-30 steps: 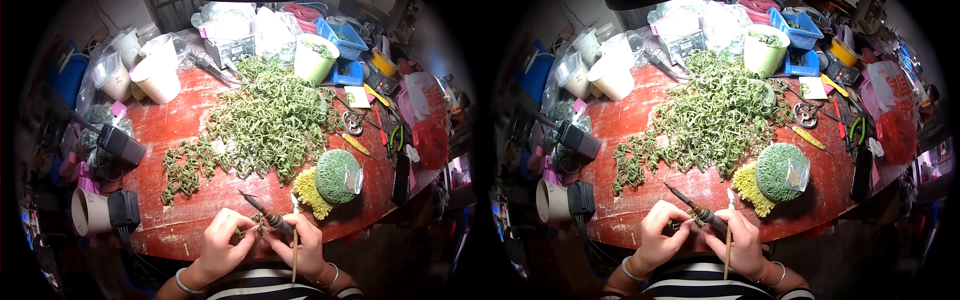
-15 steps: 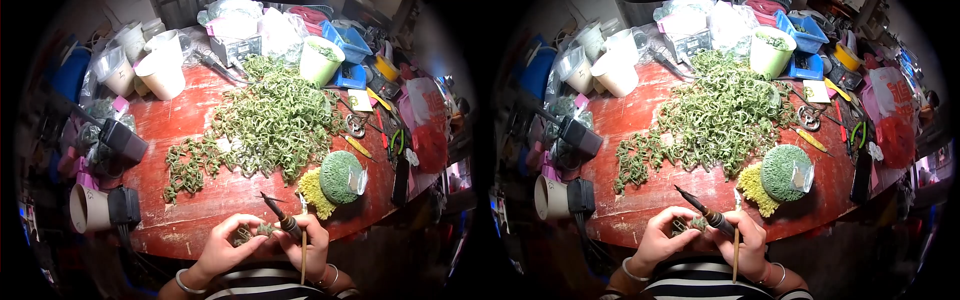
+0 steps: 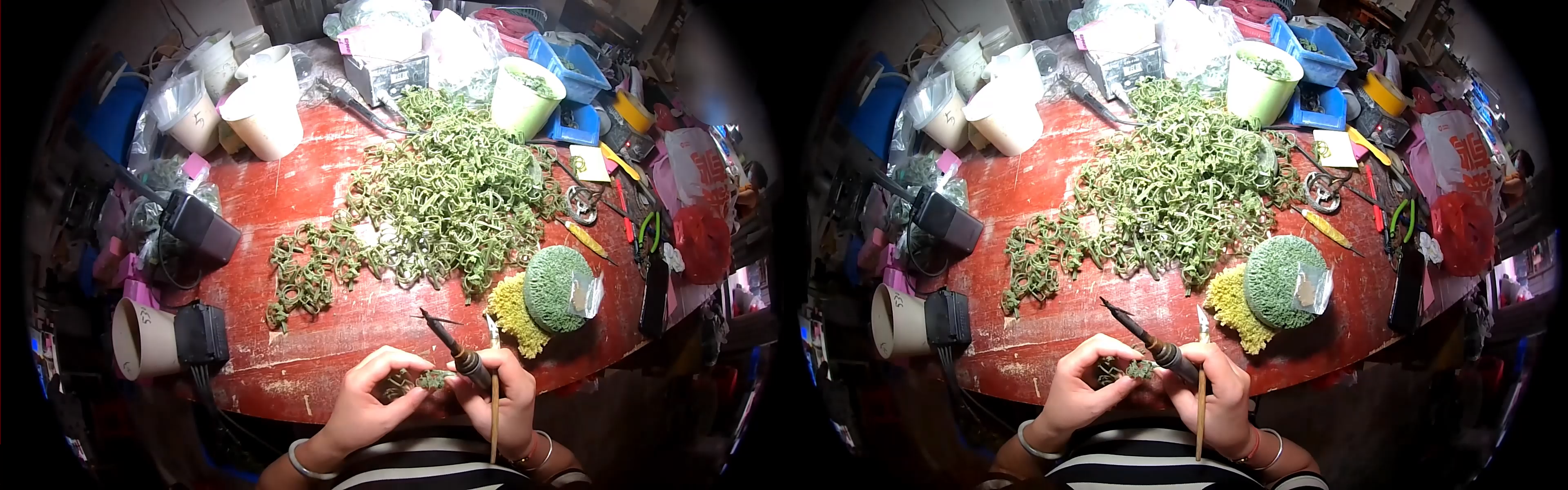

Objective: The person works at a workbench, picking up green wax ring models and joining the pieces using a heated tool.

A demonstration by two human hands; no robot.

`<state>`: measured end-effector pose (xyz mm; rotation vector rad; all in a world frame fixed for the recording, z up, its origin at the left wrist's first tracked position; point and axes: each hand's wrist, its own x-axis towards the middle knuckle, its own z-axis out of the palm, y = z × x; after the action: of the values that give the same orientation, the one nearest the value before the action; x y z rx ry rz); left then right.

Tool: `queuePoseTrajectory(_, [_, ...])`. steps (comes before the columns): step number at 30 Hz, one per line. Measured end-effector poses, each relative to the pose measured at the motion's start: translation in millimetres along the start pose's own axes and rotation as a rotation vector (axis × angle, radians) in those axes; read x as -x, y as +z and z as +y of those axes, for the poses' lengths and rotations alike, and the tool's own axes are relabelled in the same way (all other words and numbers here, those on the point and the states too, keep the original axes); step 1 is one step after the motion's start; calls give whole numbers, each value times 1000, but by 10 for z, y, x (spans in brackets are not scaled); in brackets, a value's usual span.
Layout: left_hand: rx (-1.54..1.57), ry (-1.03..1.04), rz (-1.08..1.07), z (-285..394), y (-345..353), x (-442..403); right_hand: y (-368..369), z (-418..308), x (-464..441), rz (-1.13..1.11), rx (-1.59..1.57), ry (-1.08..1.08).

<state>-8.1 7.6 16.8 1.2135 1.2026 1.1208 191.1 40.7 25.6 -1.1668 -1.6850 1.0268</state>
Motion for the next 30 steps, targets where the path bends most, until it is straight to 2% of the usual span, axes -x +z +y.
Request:
queuePoseTrajectory(5, [-48,34,-2,-19,1,-3,5,-4,5,12,-7,1])
queuePoseTrajectory(8, [-69,61,82,-36,14,14,-46,-31,6,-5,33,19])
queuePoseTrajectory(11, [-42,-9,163,-43,18,41,-95,-10,56,-60,40,26])
queuePoseTrajectory(13, [150,-124,196,2,46,52,-86,-25,96,15,-309,97])
queuePoseTrajectory(15, [162,-57,206,-76,65,34,-173,10,133,-64,-277,53])
queuePoseTrajectory(17, [174,10,216,-96,91,19,-347,-171,91,-270,-369,163])
queuePoseTrajectory(19, [224,-53,222,-72,112,11,-316,-248,8,-244,-335,185])
queuePoseTrajectory(21, [220,-74,187,-46,117,12,-324,-259,-104,-369,-200,-12])
queuePoseTrajectory(25, [367,-120,110,12,134,12,-220,-188,-75,-265,-148,-95])
queuePoseTrajectory(27, [321,-49,95,16,139,5,-188,-222,-15,-227,-123,-57])
queuePoseTrajectory(29, [318,-71,77,19,122,10,-134,-249,61,-87,-262,162])
queuePoseTrajectory(30, [252,-27,77,2,117,-7,-151,-230,64,-105,-233,121])
